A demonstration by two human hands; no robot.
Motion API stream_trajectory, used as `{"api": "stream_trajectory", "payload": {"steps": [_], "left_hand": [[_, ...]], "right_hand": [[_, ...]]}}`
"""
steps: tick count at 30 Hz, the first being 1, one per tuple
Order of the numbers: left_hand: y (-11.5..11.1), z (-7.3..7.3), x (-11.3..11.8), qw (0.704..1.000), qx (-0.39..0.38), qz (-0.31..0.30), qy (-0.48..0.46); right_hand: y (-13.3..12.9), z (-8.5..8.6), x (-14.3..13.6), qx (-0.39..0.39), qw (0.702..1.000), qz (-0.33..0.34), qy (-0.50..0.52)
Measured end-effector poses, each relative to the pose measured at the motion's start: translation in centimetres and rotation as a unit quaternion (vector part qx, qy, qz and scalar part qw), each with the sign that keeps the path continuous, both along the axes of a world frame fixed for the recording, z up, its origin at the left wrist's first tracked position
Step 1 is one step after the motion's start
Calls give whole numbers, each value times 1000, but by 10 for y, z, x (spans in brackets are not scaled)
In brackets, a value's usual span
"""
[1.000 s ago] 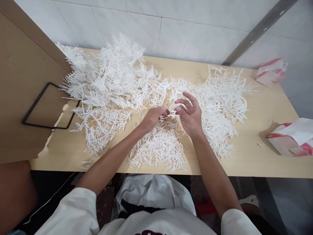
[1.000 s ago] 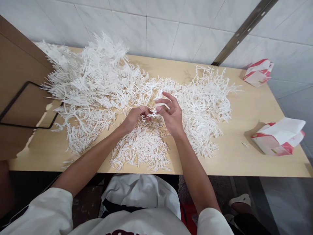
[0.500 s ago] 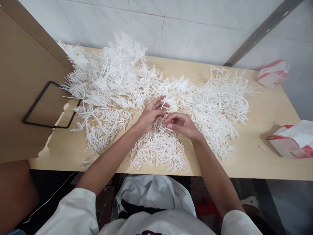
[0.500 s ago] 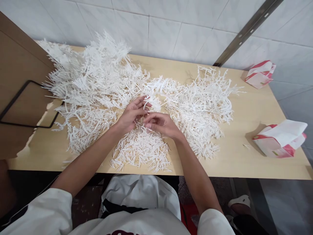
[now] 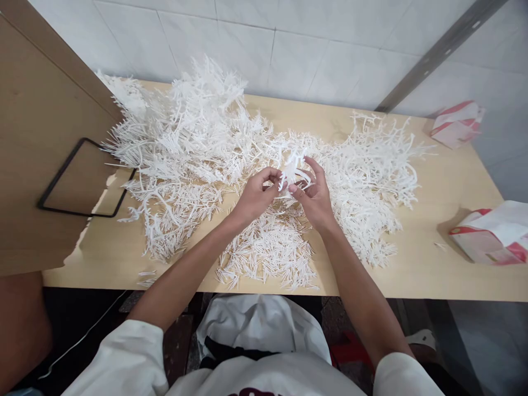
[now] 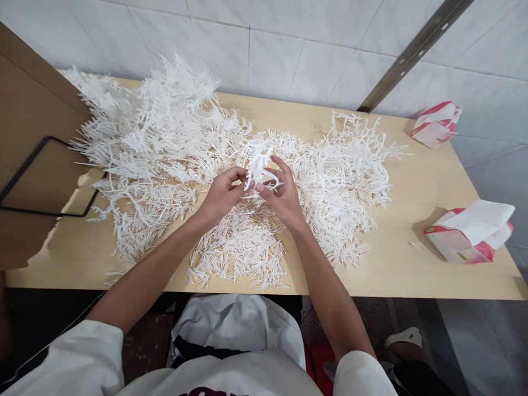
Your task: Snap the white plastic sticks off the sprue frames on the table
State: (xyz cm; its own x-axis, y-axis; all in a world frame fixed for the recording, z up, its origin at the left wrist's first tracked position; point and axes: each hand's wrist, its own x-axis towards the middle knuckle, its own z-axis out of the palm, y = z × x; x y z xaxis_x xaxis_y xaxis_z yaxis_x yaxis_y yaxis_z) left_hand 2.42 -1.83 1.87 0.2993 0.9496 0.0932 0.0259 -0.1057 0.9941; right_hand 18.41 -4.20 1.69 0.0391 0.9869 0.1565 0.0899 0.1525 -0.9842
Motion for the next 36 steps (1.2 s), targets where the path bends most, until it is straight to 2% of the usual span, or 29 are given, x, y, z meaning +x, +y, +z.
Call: {"api": "stream_trajectory", "payload": {"steps": [4, 8, 11, 14, 16, 18, 20, 22, 26, 28, 31, 33, 36], "left_hand": [[0, -4, -1, 977, 138, 50, 153], [0, -5, -2, 966, 171, 35, 192], [0, -3, -4, 969, 152, 89, 171], [3, -2, -8, 986, 69, 119, 92], [7, -3, -11, 992, 23, 126, 20], [12, -4, -12, 991, 6, 129, -37], [16, -5, -13, 990, 5, 127, -68], [17, -5, -13, 990, 5, 112, -81], [18, -4, -15, 992, -3, 73, -102], [18, -3, -17, 992, -3, 69, -106], [21, -3, -18, 991, 22, 83, -99], [21, -4, -17, 991, 39, 84, -94], [18, -5, -15, 993, 59, 61, -78]], "right_hand": [[1, -2, 4, 19, 995, -75, -58], [2, -4, 6, 65, 985, -145, -66], [1, -4, 7, 64, 991, -116, -17], [-3, 0, 9, 35, 997, 7, 70], [-5, 2, 10, 19, 992, 81, 93], [-5, 2, 9, 1, 991, 109, 73], [-4, 0, 7, -19, 995, 94, 33], [-1, -5, 6, -25, 998, 49, 10], [6, -12, 8, 3, 998, -60, 33], [9, -13, 11, 8, 996, -84, 24], [10, -13, 14, 1, 992, -113, -54], [7, -11, 15, -26, 987, -116, -106], [3, -5, 14, -104, 991, -25, -81]]}}
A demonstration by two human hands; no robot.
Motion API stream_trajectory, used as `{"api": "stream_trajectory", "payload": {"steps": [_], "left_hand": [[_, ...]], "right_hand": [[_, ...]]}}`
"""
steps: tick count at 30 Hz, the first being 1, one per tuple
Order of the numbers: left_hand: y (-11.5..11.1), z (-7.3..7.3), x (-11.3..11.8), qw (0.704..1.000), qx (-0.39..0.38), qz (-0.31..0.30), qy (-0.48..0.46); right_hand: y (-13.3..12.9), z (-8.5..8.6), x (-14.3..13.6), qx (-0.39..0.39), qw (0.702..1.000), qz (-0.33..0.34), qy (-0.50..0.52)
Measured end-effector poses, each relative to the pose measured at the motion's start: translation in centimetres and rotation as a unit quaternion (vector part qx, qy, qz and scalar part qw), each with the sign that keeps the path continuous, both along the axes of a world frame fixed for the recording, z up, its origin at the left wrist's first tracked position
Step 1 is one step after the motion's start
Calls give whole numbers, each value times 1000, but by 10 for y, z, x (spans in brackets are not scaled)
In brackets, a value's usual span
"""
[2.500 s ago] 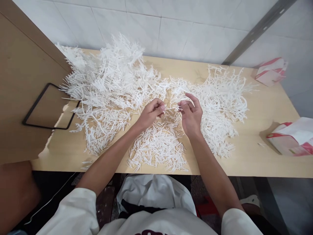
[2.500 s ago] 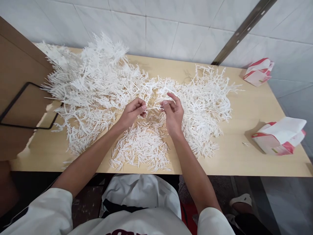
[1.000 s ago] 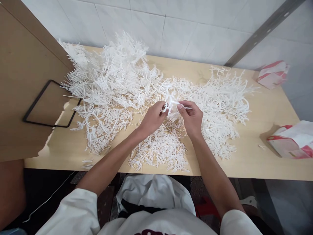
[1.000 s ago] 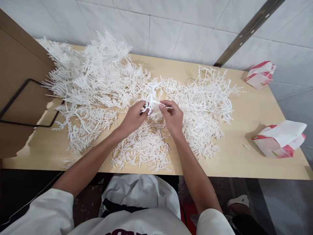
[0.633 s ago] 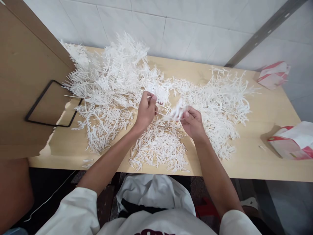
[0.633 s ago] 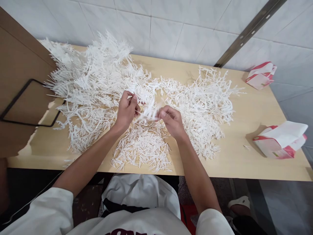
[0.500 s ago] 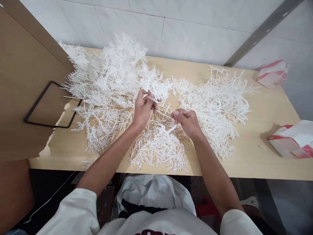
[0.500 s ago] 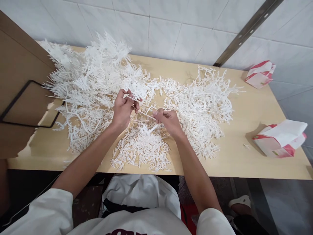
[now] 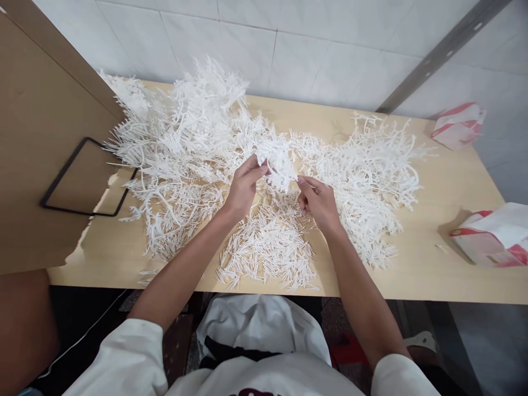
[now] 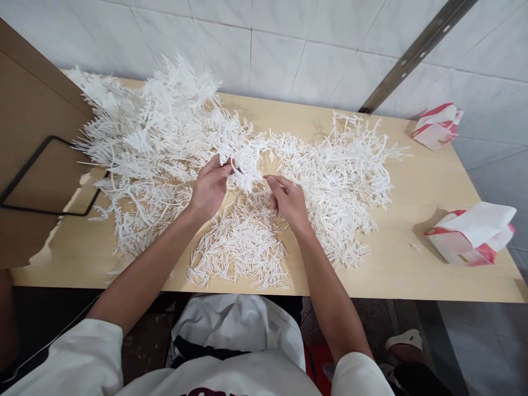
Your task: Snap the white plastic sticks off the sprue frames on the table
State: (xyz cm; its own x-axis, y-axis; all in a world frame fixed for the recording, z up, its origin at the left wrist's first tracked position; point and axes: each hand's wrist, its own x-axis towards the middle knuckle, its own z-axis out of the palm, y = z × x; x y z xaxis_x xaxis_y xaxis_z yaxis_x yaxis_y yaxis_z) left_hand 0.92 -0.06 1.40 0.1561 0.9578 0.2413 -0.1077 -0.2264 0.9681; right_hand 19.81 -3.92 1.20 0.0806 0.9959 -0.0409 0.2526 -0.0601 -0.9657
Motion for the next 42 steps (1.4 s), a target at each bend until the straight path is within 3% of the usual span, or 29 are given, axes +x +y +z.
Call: {"api": "stream_trajectory", "payload": {"steps": [3, 7, 13, 19, 30, 39, 42], "left_hand": [[-7, 1, 3, 999, 12, -12, 45], [-15, 6, 7, 996, -15, -34, 82], [-18, 7, 9, 986, -7, -80, 149], [-20, 10, 9, 980, 20, -105, 165], [-21, 8, 12, 982, -12, -65, 175], [-17, 0, 14, 985, -5, -52, 167], [-17, 2, 14, 977, 8, -63, 204]], "right_hand": [[-2, 4, -4, -8, 991, 54, 125], [0, 1, -8, 57, 981, 17, 183], [0, -2, -6, 93, 989, 37, 109], [1, -5, -5, 121, 988, -30, 87], [-4, -6, -13, 152, 988, -32, -3], [-6, -2, -13, 150, 988, 30, -1], [-6, 0, -13, 147, 989, 19, -4]]}}
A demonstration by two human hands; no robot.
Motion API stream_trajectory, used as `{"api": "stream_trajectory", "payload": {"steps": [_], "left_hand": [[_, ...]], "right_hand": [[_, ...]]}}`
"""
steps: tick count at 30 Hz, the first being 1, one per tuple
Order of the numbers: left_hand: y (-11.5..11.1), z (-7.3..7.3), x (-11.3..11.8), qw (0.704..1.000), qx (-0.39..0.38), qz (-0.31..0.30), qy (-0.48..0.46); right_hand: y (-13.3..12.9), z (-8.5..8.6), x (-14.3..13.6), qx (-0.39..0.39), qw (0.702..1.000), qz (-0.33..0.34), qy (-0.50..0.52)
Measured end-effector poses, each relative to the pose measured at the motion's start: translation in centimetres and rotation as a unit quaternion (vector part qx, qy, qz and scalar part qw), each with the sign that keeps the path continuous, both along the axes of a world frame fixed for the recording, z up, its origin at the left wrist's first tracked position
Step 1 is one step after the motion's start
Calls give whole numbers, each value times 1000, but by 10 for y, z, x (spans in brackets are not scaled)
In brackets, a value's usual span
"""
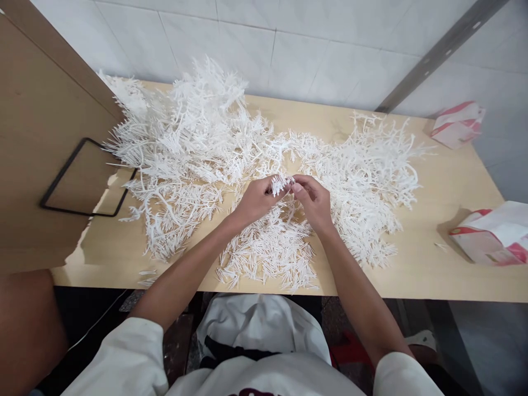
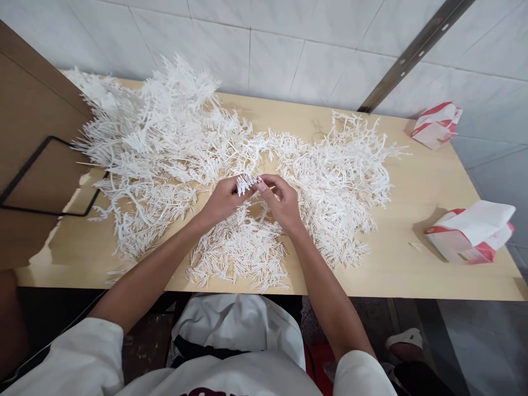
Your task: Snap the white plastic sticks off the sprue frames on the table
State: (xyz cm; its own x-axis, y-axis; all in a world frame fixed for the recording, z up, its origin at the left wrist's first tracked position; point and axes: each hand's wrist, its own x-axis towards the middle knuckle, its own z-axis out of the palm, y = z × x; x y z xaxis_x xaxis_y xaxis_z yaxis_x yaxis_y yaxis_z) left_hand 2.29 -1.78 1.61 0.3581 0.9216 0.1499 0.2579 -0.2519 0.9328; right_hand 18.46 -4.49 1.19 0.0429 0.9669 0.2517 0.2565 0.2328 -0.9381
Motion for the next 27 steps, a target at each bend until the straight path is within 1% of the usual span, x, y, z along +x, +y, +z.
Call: {"api": "stream_trajectory", "payload": {"steps": [3, 5, 8, 10, 12, 14, 16, 17, 19, 21, 23, 25, 27], "left_hand": [[-2, 2, 0, 999, -5, -10, 37], [-4, 3, 1, 999, -15, -2, 33], [-6, 2, 2, 1000, -26, 3, -16], [-5, 1, 3, 995, -54, -12, -83], [-3, -1, 3, 977, -122, -34, -170], [1, -3, 2, 945, -212, -38, -247], [5, -5, 0, 916, -269, -13, -297], [7, -6, -2, 909, -277, 6, -311], [10, -8, -3, 913, -264, 42, -309], [11, -10, -3, 926, -246, 71, -279], [10, -10, -1, 940, -227, 86, -240], [9, -9, 1, 962, -175, 80, -193], [7, -9, 2, 985, -102, 49, -134]], "right_hand": [[1, 1, -1, 4, 1000, -21, -12], [1, 1, -3, 5, 999, -27, -21], [-1, 0, -6, 2, 999, -32, -38], [-4, -2, -9, -4, 999, -33, -35], [-5, -4, -12, -28, 999, -21, -1], [-3, -6, -13, -56, 996, 15, 67], [1, -6, -10, -63, 987, 51, 137], [3, -6, -8, -54, 984, 57, 160], [7, -6, -3, -37, 985, 41, 162], [8, -4, 1, -31, 992, 15, 119], [8, -2, 2, -28, 997, -1, 65], [7, 0, 1, -31, 999, -1, 31], [6, 1, -2, -43, 999, 10, 17]]}}
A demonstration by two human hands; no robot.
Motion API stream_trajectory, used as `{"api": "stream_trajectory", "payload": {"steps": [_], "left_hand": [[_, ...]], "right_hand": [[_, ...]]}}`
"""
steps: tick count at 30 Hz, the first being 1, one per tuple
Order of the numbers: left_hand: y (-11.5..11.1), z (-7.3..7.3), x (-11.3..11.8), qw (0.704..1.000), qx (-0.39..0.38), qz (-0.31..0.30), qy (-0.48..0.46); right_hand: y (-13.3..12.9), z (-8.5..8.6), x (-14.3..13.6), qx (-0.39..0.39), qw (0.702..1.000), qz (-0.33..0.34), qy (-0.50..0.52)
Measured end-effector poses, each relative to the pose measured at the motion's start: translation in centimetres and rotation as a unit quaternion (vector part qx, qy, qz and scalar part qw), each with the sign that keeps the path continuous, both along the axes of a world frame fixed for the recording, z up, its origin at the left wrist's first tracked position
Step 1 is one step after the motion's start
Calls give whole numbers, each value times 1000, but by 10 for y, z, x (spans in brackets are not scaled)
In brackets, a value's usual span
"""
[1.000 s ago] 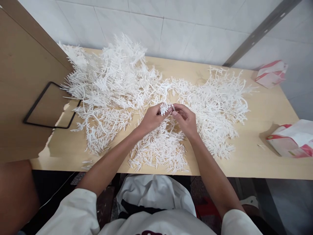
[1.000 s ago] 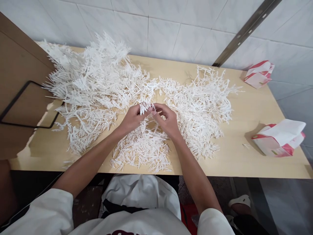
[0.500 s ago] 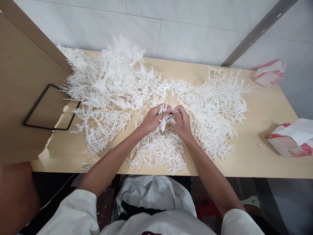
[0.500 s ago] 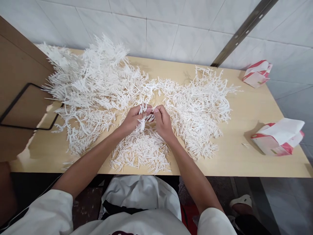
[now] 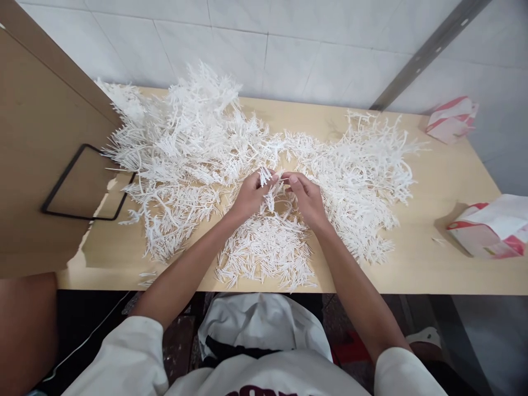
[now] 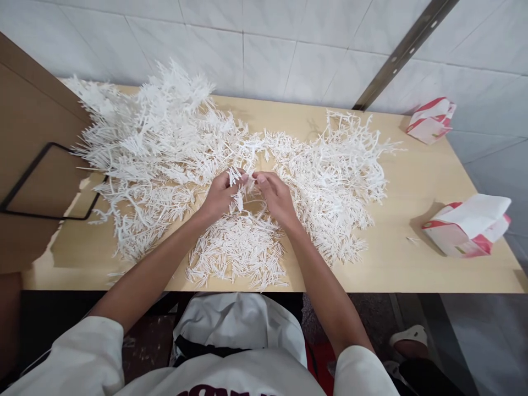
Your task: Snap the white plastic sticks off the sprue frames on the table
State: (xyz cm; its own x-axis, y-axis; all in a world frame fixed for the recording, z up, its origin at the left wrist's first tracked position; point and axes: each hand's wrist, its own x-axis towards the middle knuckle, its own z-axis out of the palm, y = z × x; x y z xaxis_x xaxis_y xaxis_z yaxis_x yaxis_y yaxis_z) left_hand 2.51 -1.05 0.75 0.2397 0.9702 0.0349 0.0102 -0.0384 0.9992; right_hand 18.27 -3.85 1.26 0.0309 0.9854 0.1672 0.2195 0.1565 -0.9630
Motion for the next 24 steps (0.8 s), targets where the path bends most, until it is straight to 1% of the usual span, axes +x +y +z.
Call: {"api": "stream_trajectory", "payload": {"steps": [1, 3, 6, 9, 10, 12, 14, 16, 18, 19, 21, 24], "left_hand": [[-1, 0, 0, 999, 30, -17, 31], [-2, -2, 1, 995, 56, -46, 71], [-3, -5, 2, 995, 56, -61, 59], [-4, -4, 2, 996, 56, -58, 49], [-4, -4, 1, 995, 59, -56, 53], [-2, -1, -1, 994, 71, -69, 51], [1, 1, -5, 990, 74, -118, 34], [4, 3, -10, 983, 57, -173, 8], [5, 4, -13, 976, 28, -214, -31], [5, 4, -14, 973, 11, -226, -53], [4, 4, -13, 967, -27, -238, -91], [1, 5, -11, 969, -61, -217, -103]], "right_hand": [[0, 0, -1, -6, 1000, 4, -1], [-1, -1, -3, -7, 1000, 3, -3], [-2, -4, -4, 18, 999, -36, -19], [-3, -7, -4, 59, 991, -85, -89], [-4, -7, -4, 77, 985, -92, -121], [-5, -6, -3, 108, 975, -85, -175], [-5, -2, -1, 112, 974, -40, -191], [-5, 2, 2, 83, 984, 31, -154], [-6, 4, 4, 42, 992, 90, -80], [-6, 4, 4, 25, 993, 108, -40], [-6, 2, 3, 1, 992, 126, 28], [-5, -3, 2, -21, 989, 119, 83]]}}
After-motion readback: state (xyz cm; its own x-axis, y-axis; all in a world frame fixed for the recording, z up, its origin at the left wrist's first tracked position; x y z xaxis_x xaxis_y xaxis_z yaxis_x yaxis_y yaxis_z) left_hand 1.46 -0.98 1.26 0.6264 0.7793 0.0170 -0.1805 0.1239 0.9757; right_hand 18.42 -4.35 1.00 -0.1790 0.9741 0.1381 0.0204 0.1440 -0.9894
